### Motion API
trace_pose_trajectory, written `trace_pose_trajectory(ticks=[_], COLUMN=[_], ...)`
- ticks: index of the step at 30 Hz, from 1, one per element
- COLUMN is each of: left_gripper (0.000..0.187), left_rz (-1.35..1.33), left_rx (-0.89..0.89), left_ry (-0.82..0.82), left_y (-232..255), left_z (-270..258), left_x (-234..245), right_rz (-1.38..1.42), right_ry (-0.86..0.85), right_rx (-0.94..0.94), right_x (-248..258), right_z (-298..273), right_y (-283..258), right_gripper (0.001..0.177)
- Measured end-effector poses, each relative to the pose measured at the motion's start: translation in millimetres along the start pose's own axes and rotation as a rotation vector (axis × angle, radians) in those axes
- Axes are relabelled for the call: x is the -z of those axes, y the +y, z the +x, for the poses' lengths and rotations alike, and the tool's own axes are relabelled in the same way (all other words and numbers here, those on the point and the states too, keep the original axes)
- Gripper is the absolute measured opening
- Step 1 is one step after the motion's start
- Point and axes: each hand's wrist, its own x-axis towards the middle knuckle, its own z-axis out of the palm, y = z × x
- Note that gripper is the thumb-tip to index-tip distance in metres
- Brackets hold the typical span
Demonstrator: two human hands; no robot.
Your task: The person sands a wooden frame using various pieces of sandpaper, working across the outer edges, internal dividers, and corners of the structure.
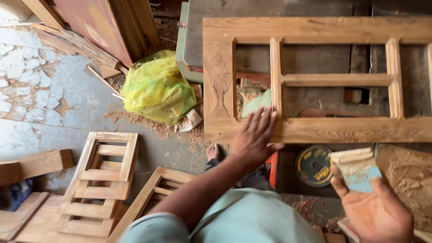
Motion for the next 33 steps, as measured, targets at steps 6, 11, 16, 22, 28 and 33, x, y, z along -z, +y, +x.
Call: trace_pose_trajectory(ticks=[6, 11, 16, 22, 28, 33], left_gripper=[0.097, 0.081, 0.068, 0.039, 0.024, 0.015], left_rz=[-0.196, 0.498, 0.070, 0.073, 0.051, 0.064], left_rx=[0.485, 0.519, 0.205, 0.142, 0.148, 0.163], left_ry=[0.047, 0.048, 0.018, 0.002, -0.106, -0.135], left_y=[-110.6, -155.1, -101.1, -83.9, -83.2, -83.0], left_z=[-94.7, -98.1, -58.1, -29.7, -5.3, 6.0], left_x=[87.9, 94.3, 75.3, 74.4, 85.1, 91.7], right_rz=[-0.001, 0.128, 0.279, 0.380, 0.198, -0.428], right_ry=[0.109, 0.268, 0.613, 1.114, 1.109, 1.461], right_rx=[-0.004, 0.046, 0.104, 0.129, 0.110, 0.014], right_x=[-4.1, 24.5, 98.3, 193.6, 304.5, 255.7], right_z=[-13.8, -17.8, -25.0, -40.6, -35.0, -16.7], right_y=[6.4, 26.1, 35.3, 10.3, -10.1, 7.4], right_gripper=[0.061, 0.051, 0.033, 0.037, 0.039, 0.045])
